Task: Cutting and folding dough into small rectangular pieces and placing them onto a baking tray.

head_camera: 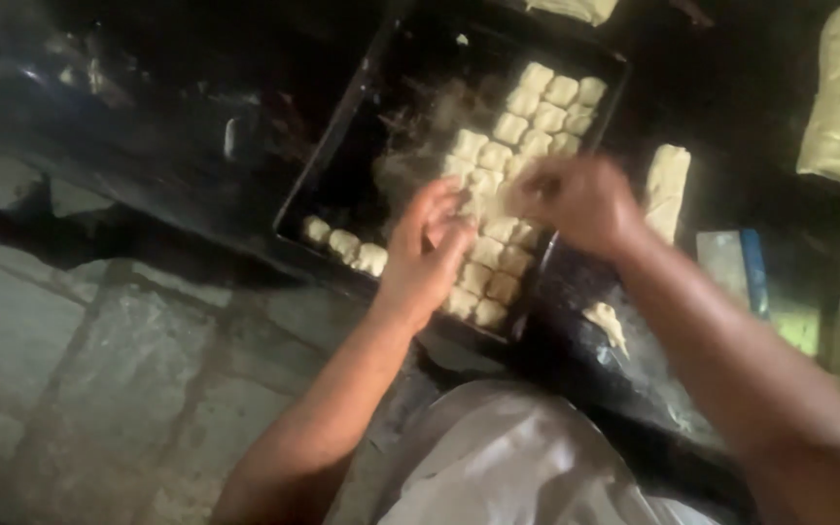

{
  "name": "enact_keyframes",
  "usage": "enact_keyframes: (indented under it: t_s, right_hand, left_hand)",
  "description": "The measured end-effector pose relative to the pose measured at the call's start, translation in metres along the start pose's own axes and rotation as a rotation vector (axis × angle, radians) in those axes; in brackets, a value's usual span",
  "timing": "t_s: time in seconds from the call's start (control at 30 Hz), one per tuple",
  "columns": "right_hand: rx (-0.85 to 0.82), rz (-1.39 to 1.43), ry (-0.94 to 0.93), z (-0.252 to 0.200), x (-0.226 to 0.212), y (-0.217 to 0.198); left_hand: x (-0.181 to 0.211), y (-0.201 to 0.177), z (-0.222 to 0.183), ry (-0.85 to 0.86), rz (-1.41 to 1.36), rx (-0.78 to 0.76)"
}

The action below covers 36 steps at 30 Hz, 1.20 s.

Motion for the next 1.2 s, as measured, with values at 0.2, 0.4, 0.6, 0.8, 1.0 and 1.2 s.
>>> enact_keyframes:
  t_s: [0.2, 0.4, 0.6, 0.8, 1.0, 1.2]
  right_hand:
    - [0.216, -0.088, 0.073, 0.127, 0.007, 0.002]
    - [0.286, -0.569, -0.011, 0.1, -0.012, -0.013]
    - [0.502, -0.337, -0.273, -0.025, 0.044, -0.051]
    - [0.47, -0.469, -0.069, -0.142, 0.144, -0.035]
    - [0.527, -0.202, 0.373, -0.267, 0.243, -0.035]
    - [0.686, -0.005, 0.234, -0.364, 0.46, -0.006]
  left_hand:
    - [0.034, -0.044, 0.044, 0.227, 0.397, 0.038]
    - [0.03, -0.047, 0.119, 0.513, 0.892, 0.052]
    - [-0.005, -0.012, 0.198, 0.791, 1.053, 0.052]
    - [-0.019, 0.005, 0.242, 0.471, 1.129, -0.099]
    - [-0.029, 0.002, 0.255, 0.437, 1.105, -0.207]
    - [-0.024, 0.004, 0.248, 0.511, 1.189, -0.175]
Point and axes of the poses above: each hand's wrist, its own z-axis towards the middle knuckle, its own y-axis out of the palm, x = y × z, the point moved 6 cm from there along z, towards the middle knuckle
